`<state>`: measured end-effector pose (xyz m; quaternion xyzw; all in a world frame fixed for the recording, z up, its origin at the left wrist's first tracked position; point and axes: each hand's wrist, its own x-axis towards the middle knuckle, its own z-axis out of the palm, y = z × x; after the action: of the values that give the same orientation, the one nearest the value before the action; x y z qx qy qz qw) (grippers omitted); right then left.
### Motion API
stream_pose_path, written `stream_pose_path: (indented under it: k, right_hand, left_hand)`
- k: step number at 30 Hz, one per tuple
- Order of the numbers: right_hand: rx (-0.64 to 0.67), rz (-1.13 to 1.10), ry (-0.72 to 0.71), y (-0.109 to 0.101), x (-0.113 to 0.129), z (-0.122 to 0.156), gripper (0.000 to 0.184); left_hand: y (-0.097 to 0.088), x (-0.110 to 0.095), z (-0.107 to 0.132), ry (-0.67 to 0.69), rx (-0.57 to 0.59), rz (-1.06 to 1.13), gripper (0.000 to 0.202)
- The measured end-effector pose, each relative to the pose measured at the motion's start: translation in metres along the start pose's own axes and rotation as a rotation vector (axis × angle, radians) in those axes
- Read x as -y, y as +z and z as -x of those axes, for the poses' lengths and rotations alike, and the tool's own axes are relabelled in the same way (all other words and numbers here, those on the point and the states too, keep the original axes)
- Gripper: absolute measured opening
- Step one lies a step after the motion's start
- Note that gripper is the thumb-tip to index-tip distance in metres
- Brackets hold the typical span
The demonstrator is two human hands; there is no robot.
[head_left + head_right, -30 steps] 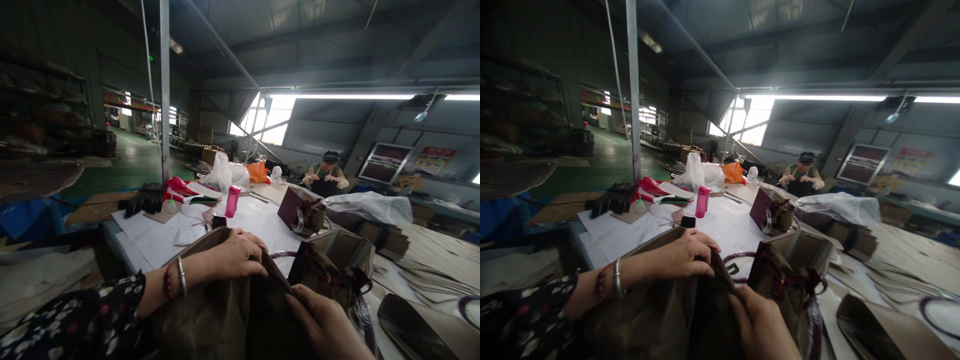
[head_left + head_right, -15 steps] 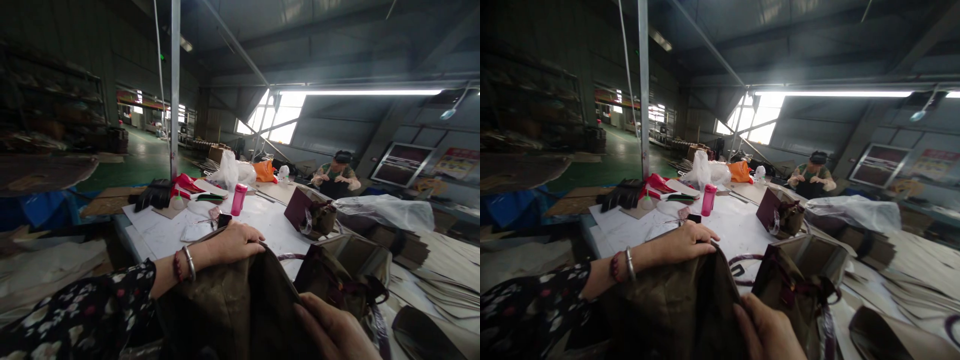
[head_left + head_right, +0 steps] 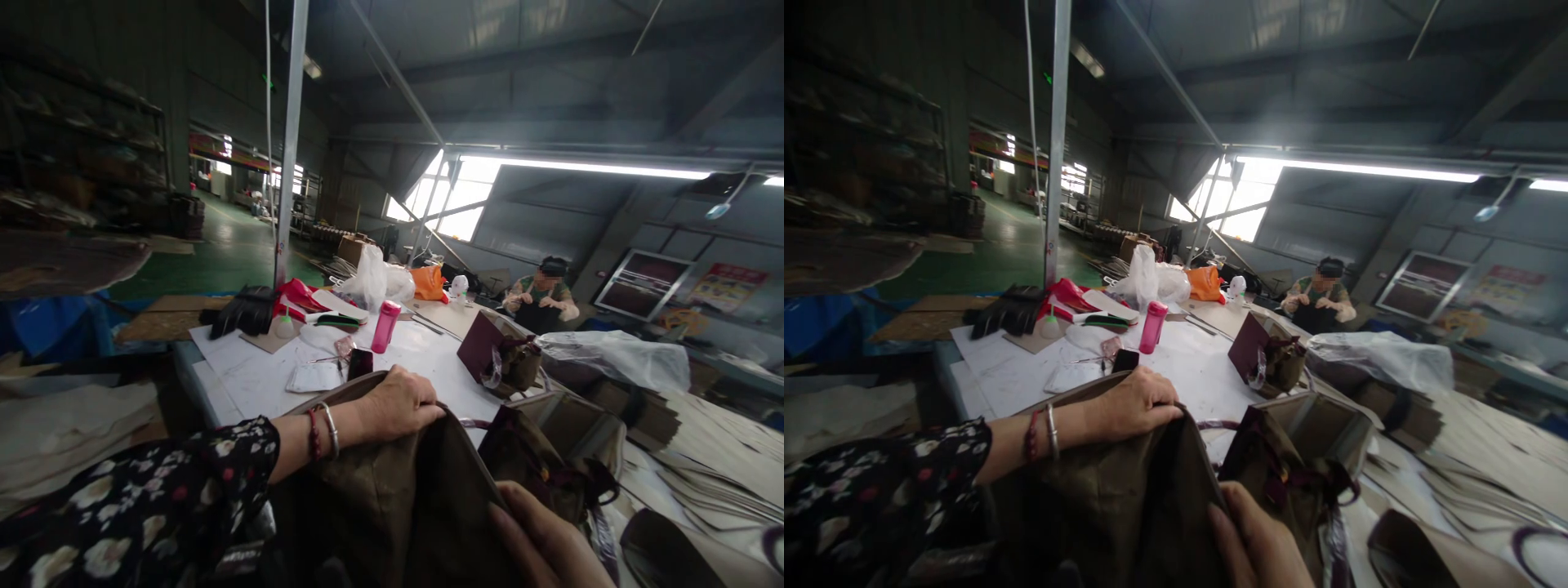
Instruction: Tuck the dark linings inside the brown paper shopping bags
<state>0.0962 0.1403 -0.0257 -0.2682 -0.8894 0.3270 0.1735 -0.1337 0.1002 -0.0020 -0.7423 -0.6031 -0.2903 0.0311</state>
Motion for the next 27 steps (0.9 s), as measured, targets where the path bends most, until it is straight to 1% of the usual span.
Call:
stream_pose_path:
  k: [4,7,9,12,16,21,24,27]
  right_hand:
    - [-0.017,0.027,0.015,-0.008,-0.008,0.006,0.037]
    - [-0.109,0.083,0.066,-0.008,-0.008,0.009,0.030]
    - [-0.131,0.159,0.102,-0.006,-0.005,0.008,0.026]
    - [-0.092,0.253,0.157,-0.004,0.003,0.004,0.023]
    - [-0.053,0.291,0.216,-0.007,0.009,-0.007,0.024]
    - [-0.021,0.338,0.282,-0.015,0.009,-0.019,0.021]
    - [-0.022,0.340,0.315,-0.018,0.011,-0.024,0.021]
    - [-0.039,0.344,0.315,-0.019,0.012,-0.029,0.020]
  left_hand:
    - [0.010,-0.007,-0.010,0.039,0.013,-0.030,0.022]
    - [0.019,-0.015,-0.017,0.044,0.014,-0.064,0.021]
    - [0.024,-0.021,-0.021,0.043,0.016,-0.087,0.021]
    - [0.029,-0.030,-0.024,0.025,0.011,-0.121,0.022]
    - [0.033,-0.036,-0.025,0.011,0.000,-0.159,0.024]
    - [0.034,-0.039,-0.026,0.013,-0.010,-0.189,0.025]
    - [0.034,-0.039,-0.027,0.013,-0.011,-0.197,0.024]
    - [0.034,-0.038,-0.026,0.025,-0.008,-0.208,0.025]
